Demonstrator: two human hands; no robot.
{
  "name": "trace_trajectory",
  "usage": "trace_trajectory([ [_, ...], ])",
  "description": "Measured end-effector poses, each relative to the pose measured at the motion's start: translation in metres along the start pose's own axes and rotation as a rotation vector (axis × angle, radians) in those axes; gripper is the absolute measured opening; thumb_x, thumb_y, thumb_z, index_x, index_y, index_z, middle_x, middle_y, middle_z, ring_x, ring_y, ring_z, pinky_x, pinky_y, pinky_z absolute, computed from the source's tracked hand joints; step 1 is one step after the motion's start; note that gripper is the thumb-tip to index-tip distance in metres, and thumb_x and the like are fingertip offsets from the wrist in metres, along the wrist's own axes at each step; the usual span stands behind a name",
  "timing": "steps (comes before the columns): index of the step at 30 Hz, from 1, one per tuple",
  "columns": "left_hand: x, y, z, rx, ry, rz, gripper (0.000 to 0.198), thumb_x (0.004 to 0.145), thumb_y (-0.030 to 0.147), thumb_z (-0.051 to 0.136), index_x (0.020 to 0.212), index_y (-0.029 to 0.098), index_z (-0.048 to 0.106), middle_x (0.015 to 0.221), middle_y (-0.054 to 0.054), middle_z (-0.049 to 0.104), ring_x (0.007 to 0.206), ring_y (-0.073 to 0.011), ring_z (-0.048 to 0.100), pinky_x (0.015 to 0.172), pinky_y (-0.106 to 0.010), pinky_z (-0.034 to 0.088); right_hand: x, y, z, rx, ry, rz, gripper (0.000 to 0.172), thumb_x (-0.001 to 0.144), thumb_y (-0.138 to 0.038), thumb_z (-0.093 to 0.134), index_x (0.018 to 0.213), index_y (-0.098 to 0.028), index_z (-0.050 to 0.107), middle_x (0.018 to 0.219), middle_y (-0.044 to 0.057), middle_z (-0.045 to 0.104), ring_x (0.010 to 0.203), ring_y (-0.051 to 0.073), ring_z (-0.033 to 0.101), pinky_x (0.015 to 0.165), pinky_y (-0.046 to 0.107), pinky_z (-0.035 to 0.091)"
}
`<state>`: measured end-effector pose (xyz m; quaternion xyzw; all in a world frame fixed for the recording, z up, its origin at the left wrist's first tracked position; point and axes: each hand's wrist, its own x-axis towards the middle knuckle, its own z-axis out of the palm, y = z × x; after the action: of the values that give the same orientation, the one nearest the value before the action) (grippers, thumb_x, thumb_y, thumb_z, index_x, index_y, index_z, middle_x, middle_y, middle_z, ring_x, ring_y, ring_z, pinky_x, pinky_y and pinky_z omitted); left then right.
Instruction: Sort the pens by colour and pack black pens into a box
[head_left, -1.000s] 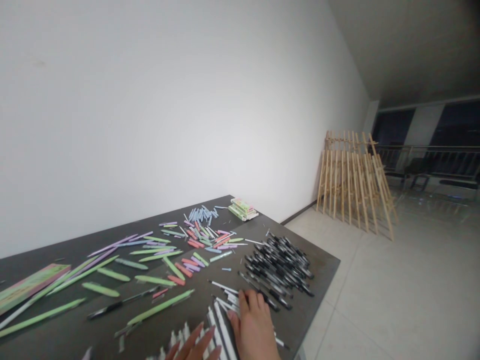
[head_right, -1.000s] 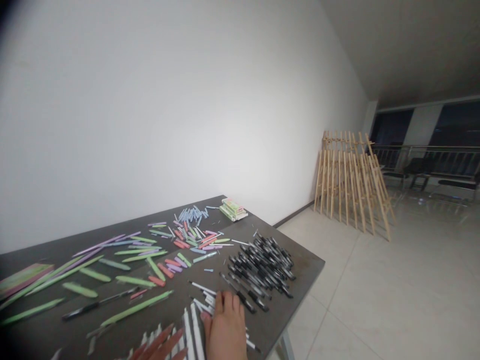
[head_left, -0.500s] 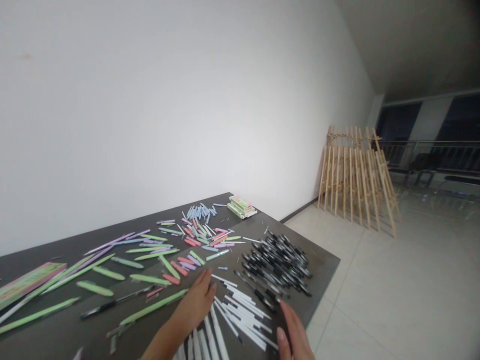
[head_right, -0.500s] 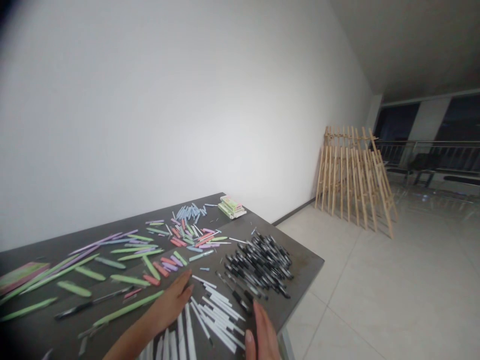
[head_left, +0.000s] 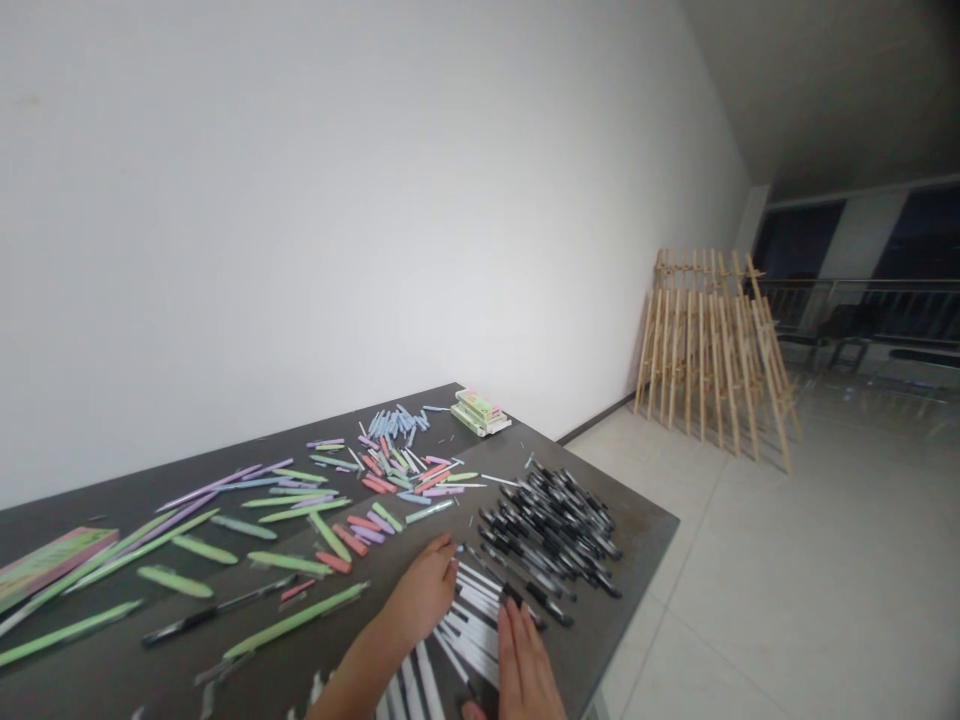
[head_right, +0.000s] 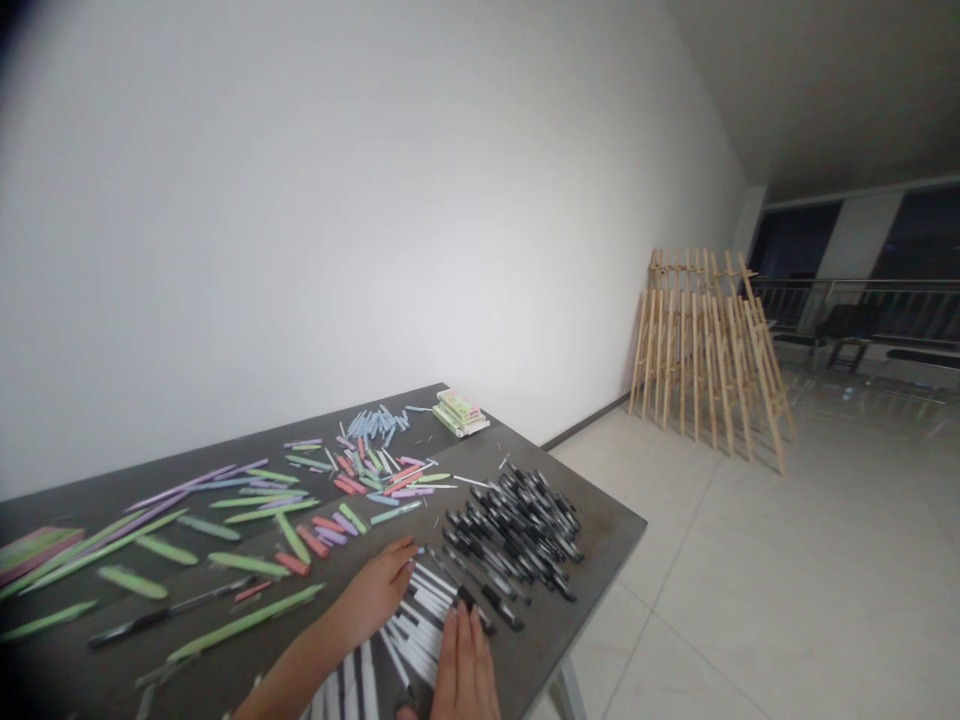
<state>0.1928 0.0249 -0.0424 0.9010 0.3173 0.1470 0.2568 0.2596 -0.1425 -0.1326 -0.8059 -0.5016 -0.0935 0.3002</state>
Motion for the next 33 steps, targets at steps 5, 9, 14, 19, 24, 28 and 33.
trace_trajectory([
  [5, -0.002, 0.005, 0.003, -0.085, 0.009, 0.059, 0.046, 0.080, 0.015, 0.036, 0.121, 0.010, 0.055, 0.129, -0.013, 0.056, 0.121, -0.0178, 0.048, 0.107, -0.033, 0.032, 0.012, -0.015, -0.002, 0.013, -0.098, 0.059, 0.063, 0.077, -0.039, 0.057, 0.132, -0.010, 0.049, 0.140, 0.013, 0.040, 0.131, 0.033, 0.033, 0.105, 0.045, 0.035],
  [9, 0.002, 0.000, 0.001, -0.179, 0.034, 0.042, 0.049, 0.077, 0.011, 0.034, 0.121, 0.012, 0.055, 0.125, -0.009, 0.059, 0.117, -0.0157, 0.052, 0.106, -0.032, 0.034, 0.022, -0.026, -0.002, 0.042, -0.140, 0.073, 0.061, 0.079, -0.034, 0.054, 0.134, -0.009, 0.045, 0.143, 0.013, 0.036, 0.133, 0.032, 0.030, 0.106, 0.045, 0.032],
  [14, 0.011, -0.007, 0.006, -0.277, 0.034, 0.024, 0.046, 0.073, 0.010, 0.038, 0.114, 0.013, 0.060, 0.119, -0.006, 0.064, 0.112, -0.0155, 0.056, 0.104, -0.033, 0.038, 0.031, -0.038, -0.001, 0.055, -0.124, 0.096, 0.060, 0.081, -0.038, 0.052, 0.134, -0.010, 0.045, 0.143, 0.012, 0.036, 0.131, 0.031, 0.033, 0.106, 0.046, 0.032],
  [19, 0.009, -0.008, -0.009, -0.279, 0.073, 0.017, 0.048, 0.072, 0.011, 0.037, 0.115, 0.013, 0.059, 0.121, -0.006, 0.062, 0.113, -0.0155, 0.055, 0.104, -0.032, 0.037, 0.042, -0.042, -0.012, 0.020, -0.156, 0.095, 0.055, 0.084, -0.041, 0.048, 0.131, -0.013, 0.050, 0.139, 0.012, 0.043, 0.127, 0.033, 0.039, 0.106, 0.049, 0.030],
  [24, -0.016, -0.022, -0.054, -0.188, 0.162, -0.041, 0.053, 0.069, 0.011, 0.035, 0.116, 0.012, 0.058, 0.123, -0.007, 0.061, 0.118, -0.0197, 0.051, 0.106, -0.037, 0.035, 0.045, -0.031, -0.013, 0.016, -0.201, 0.010, 0.055, 0.086, -0.046, 0.044, 0.133, -0.017, 0.048, 0.140, 0.011, 0.042, 0.126, 0.033, 0.040, 0.103, 0.048, 0.034],
  [28, -0.051, -0.041, -0.074, -0.100, 0.177, -0.077, 0.044, 0.071, 0.019, 0.042, 0.110, 0.011, 0.063, 0.120, -0.012, 0.062, 0.117, -0.0256, 0.053, 0.105, -0.042, 0.035, 0.048, -0.027, -0.016, 0.043, -0.190, -0.050, 0.053, 0.087, -0.044, 0.046, 0.132, -0.017, 0.049, 0.139, 0.010, 0.044, 0.126, 0.030, 0.041, 0.104, 0.043, 0.033],
  [33, -0.108, -0.062, -0.074, 0.183, 0.202, 0.044, 0.036, 0.078, 0.026, 0.046, 0.109, 0.023, 0.064, 0.124, -0.007, 0.060, 0.115, -0.0220, 0.054, 0.099, -0.035, 0.041, 0.080, -0.038, -0.047, 0.056, -0.127, -0.069, 0.036, 0.088, -0.017, 0.038, 0.114, -0.020, 0.063, 0.117, 0.009, 0.061, 0.110, 0.023, 0.052, 0.096, 0.034, 0.036],
])
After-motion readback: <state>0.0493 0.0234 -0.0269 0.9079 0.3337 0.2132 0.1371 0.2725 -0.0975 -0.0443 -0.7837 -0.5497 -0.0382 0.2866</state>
